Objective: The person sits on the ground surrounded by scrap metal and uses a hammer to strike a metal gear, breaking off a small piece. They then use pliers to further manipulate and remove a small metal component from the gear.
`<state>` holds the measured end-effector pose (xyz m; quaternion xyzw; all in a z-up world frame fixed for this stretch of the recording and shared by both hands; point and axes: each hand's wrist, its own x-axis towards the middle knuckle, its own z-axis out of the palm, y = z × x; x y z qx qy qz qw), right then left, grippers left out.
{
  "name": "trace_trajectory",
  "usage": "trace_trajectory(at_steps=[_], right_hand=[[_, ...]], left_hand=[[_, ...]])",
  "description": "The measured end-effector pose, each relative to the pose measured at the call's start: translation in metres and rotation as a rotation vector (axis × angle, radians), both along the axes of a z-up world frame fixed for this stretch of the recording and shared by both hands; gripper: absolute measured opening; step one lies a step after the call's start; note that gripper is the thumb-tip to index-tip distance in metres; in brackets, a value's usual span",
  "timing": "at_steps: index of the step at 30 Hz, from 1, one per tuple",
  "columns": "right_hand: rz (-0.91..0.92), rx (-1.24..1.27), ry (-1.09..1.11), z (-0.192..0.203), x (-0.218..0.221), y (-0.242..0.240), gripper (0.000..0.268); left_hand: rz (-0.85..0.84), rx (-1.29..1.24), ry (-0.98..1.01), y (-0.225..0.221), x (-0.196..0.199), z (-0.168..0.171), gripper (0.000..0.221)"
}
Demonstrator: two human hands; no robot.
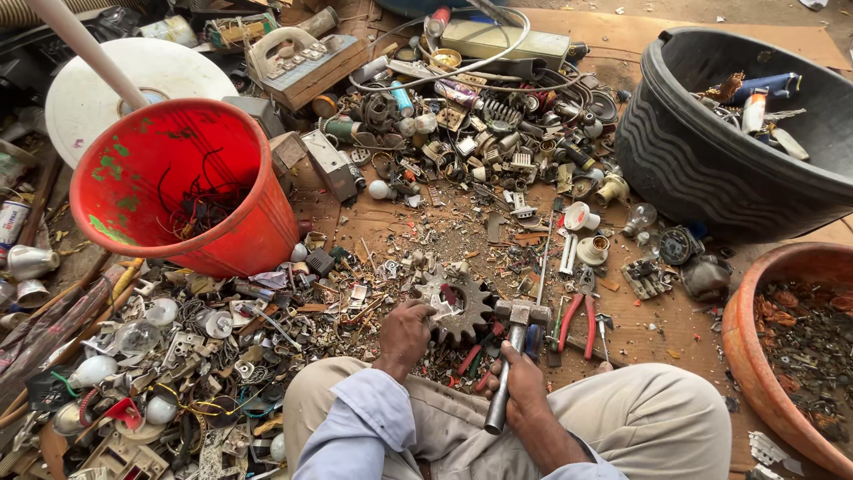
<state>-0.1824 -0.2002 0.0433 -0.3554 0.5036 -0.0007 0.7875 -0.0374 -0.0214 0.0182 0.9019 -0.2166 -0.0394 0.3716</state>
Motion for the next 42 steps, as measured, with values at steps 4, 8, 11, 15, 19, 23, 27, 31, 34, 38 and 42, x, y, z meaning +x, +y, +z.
trace_trajectory(at_steps=[4,8,11,15,19,23,27,31,34,38,42], right_hand=[[-0.012,-0.006,0.005,0.005,0.001,0.002,0.022],[0.005,-0.014,0.022,0.01,0.002,0.001,0.023],[-0.005,-0.012,0.024,0.008,0.001,0.002,0.023],[-0.026,-0.006,0.006,0.002,0.004,0.002,0.021],[-0.007,-0.007,0.033,0.007,0.004,0.003,0.021],[-0.005,0.014,0.028,0.009,0.003,0.003,0.02],[0.007,-0.004,0.081,0.0,0.005,0.002,0.021],[0.031,-0.004,0.069,-0.009,0.006,0.0,0.021],[0.051,-0.043,0.103,-0.012,0.008,0.003,0.025],[0.058,-0.042,0.126,-0.005,0.013,0.01,0.024],[0.03,-0.024,0.147,0.004,0.016,0.014,0.024]], left_hand=[[0.029,0.031,-0.006,0.004,0.004,-0.007,0.019],[0.592,-0.004,-0.096,0.029,0.022,-0.017,0.016],[0.733,-0.007,-0.35,0.043,0.03,-0.019,0.036],[0.347,-0.016,0.006,0.012,0.024,-0.027,0.027],[0.189,0.135,-0.045,-0.022,0.027,-0.037,0.026],[0.638,0.177,0.016,0.019,0.054,-0.033,0.028],[0.69,-0.106,0.141,0.036,0.083,-0.035,0.045],[0.286,0.22,-0.166,0.007,0.101,-0.049,0.042],[0.208,0.442,0.251,-0.014,0.112,-0.035,0.047],[0.314,0.267,0.365,-0.018,0.127,-0.032,0.035],[0.559,-0.423,0.636,0.008,0.145,-0.046,0.03]])
